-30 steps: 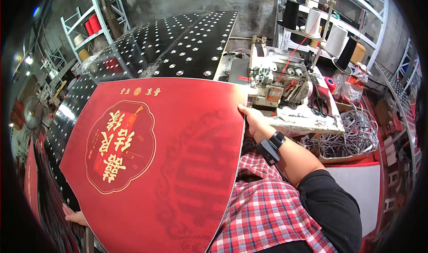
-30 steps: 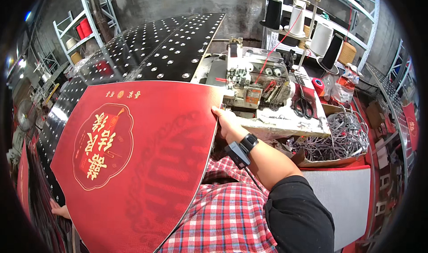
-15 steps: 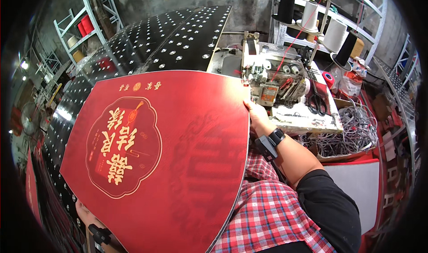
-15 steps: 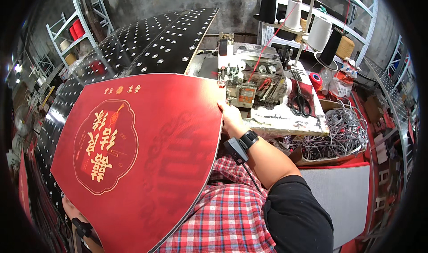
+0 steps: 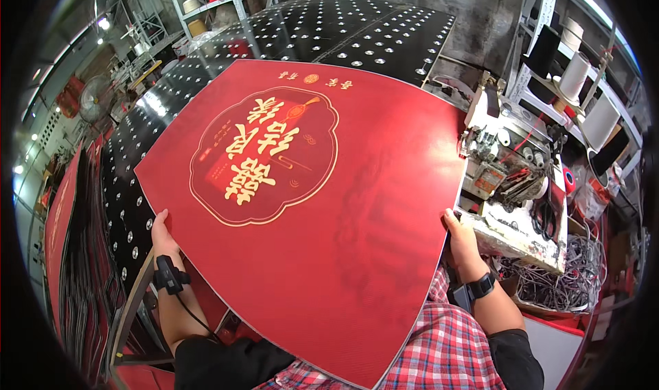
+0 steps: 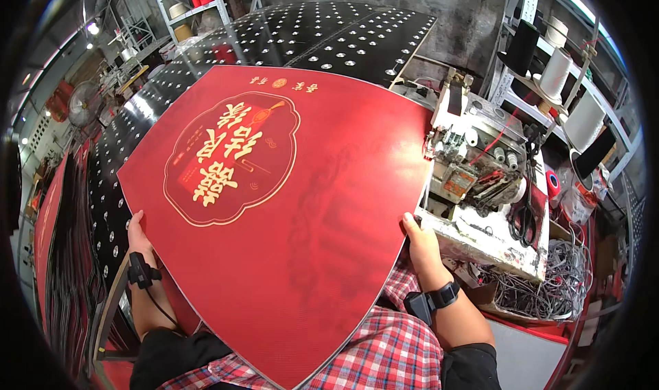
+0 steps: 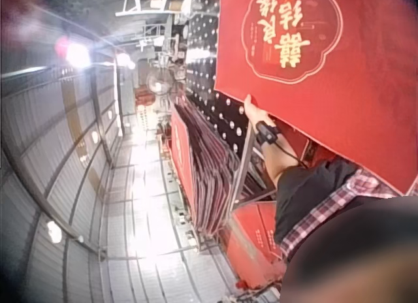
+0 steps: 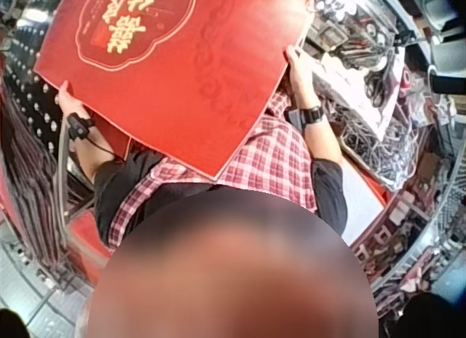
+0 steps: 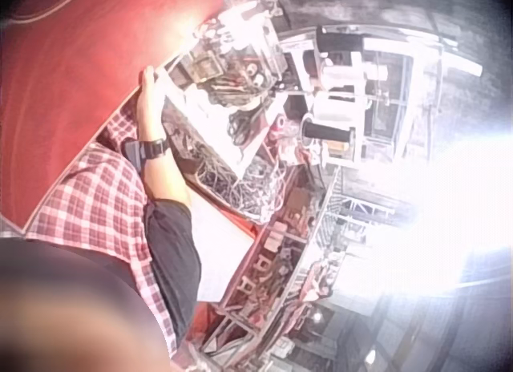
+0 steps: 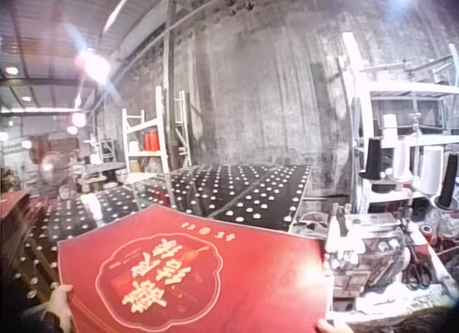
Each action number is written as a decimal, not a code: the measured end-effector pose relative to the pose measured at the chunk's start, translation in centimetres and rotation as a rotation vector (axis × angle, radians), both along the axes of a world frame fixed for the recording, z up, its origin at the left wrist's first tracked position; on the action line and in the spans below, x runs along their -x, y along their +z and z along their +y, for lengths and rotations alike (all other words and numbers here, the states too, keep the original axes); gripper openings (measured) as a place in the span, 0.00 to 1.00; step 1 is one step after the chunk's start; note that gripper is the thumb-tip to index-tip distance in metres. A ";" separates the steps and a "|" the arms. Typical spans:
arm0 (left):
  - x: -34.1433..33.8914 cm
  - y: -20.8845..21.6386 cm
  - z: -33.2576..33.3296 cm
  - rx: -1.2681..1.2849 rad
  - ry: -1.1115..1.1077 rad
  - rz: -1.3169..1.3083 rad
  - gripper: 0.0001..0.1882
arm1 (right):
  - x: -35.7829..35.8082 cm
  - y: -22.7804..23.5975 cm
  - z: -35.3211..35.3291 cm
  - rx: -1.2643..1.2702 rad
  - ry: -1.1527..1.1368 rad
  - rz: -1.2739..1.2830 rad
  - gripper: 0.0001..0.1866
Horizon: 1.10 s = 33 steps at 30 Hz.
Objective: Sewing the edges of decorative red floor mats using an industrial sewing machine.
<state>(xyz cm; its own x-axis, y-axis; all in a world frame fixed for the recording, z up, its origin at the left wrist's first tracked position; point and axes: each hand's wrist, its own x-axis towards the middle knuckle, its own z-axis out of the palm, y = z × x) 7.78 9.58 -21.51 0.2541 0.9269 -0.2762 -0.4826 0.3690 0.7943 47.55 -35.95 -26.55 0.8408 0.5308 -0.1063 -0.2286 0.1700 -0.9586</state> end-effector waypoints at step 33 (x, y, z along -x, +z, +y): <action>-24.2 1.7 10.8 -0.166 -0.103 0.265 0.16 | -7.1 1.5 -6.7 0.999 -0.231 -1.042 0.16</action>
<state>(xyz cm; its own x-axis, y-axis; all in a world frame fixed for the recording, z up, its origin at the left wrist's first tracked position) 31.94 20.37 -19.86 0.2880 0.9381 -0.1924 -0.2177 0.2598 0.9408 54.61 -42.64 -25.01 0.8205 0.4480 0.3551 0.5672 -0.7152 -0.4083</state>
